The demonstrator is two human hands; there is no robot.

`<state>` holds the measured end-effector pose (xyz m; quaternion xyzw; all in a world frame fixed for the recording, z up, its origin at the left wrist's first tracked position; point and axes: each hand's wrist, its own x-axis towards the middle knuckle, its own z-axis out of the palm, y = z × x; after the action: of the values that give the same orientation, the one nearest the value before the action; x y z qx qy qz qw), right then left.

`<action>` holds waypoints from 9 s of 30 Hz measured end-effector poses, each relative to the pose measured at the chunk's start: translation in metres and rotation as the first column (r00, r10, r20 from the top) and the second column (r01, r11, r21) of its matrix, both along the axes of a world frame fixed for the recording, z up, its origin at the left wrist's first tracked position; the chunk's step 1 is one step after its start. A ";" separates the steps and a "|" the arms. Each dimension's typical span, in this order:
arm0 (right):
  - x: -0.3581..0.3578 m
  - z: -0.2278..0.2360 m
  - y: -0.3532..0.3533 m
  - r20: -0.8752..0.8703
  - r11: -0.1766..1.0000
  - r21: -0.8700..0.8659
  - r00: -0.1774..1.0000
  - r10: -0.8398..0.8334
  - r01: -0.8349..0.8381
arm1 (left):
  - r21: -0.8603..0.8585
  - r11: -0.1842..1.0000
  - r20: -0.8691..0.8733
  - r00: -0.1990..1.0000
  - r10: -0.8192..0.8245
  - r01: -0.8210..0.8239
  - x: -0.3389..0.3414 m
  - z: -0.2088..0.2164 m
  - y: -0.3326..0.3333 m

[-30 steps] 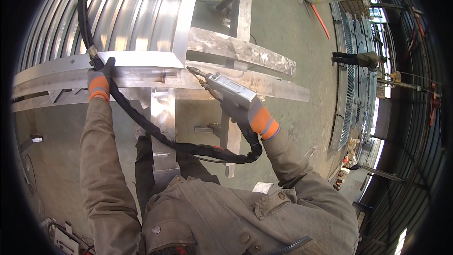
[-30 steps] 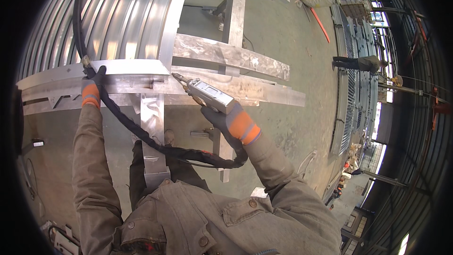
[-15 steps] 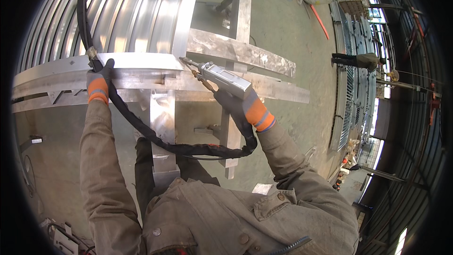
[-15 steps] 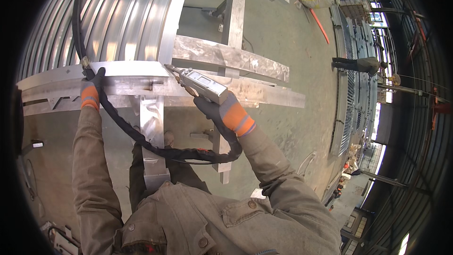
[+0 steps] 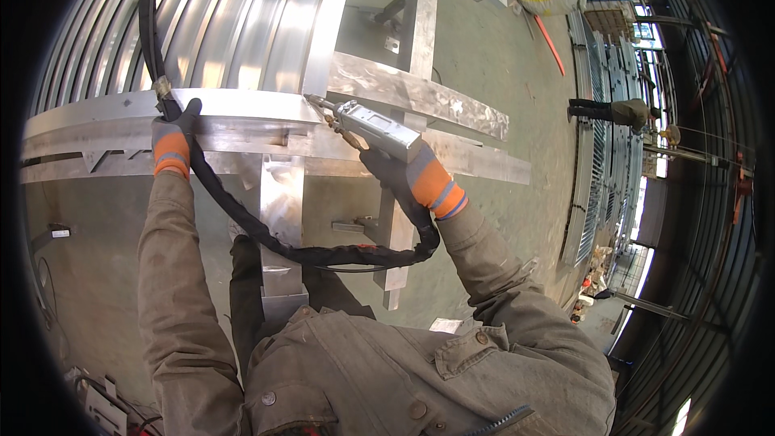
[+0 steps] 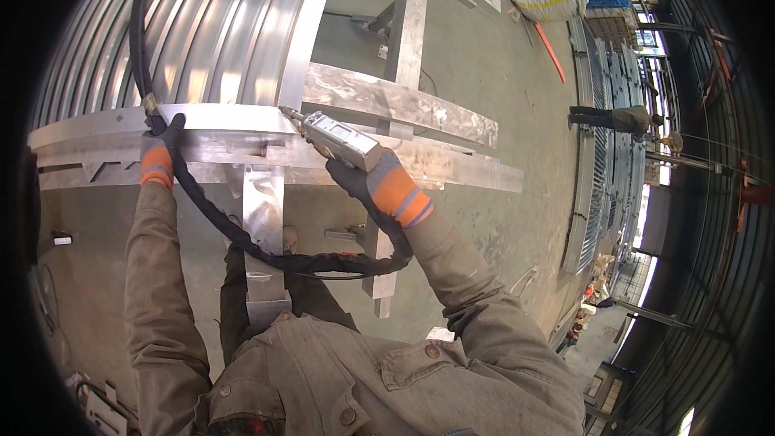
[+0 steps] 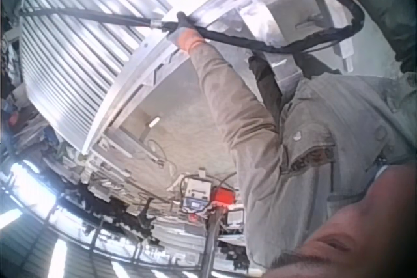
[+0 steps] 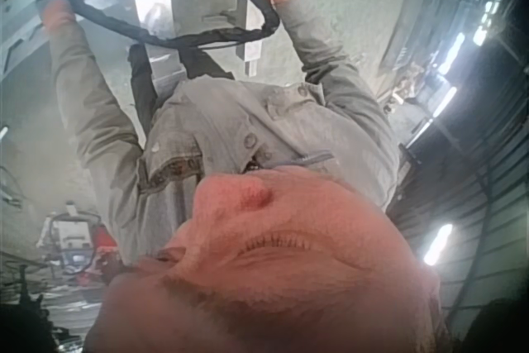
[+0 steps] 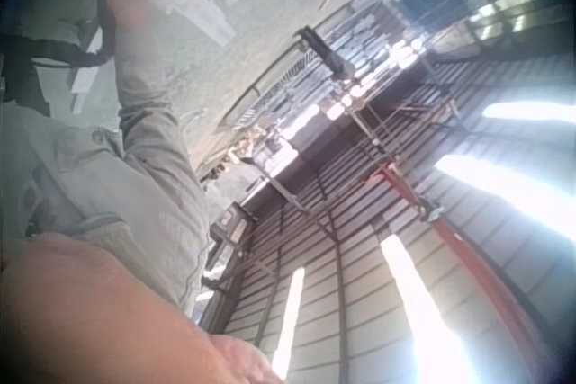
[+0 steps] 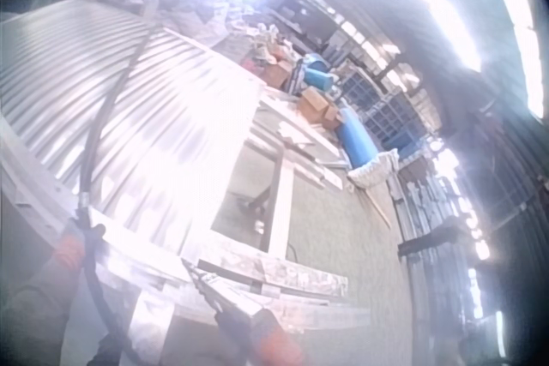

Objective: The person welds a metal frame to a large cylindrical metal structure using a handheld welding torch. They move the torch along the seam, creating a continuous weld bead while stabilizing the frame with their other hand.

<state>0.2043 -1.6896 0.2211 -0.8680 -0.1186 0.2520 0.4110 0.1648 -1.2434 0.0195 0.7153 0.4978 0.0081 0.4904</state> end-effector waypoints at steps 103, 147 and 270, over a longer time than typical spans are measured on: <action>0.002 0.019 -0.023 -0.475 0.973 0.217 0.879 0.032 0.082 | 0.055 0.998 -0.001 1.000 0.023 -0.023 0.001 0.008 -0.007; -0.006 0.031 -0.003 -0.169 0.997 -0.032 0.982 -0.079 0.074 | -0.252 0.968 0.177 0.982 0.058 -0.012 -0.022 0.042 -0.025; -0.016 0.000 -0.030 0.073 0.977 -0.136 0.982 0.175 -0.164 | -0.180 0.984 0.064 0.998 0.002 0.009 -0.008 0.002 -0.020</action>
<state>0.1882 -1.7192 0.2215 -0.8894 -0.1931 0.2562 0.3257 0.1568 -1.2637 0.0220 0.6683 0.4793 -0.0148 0.5687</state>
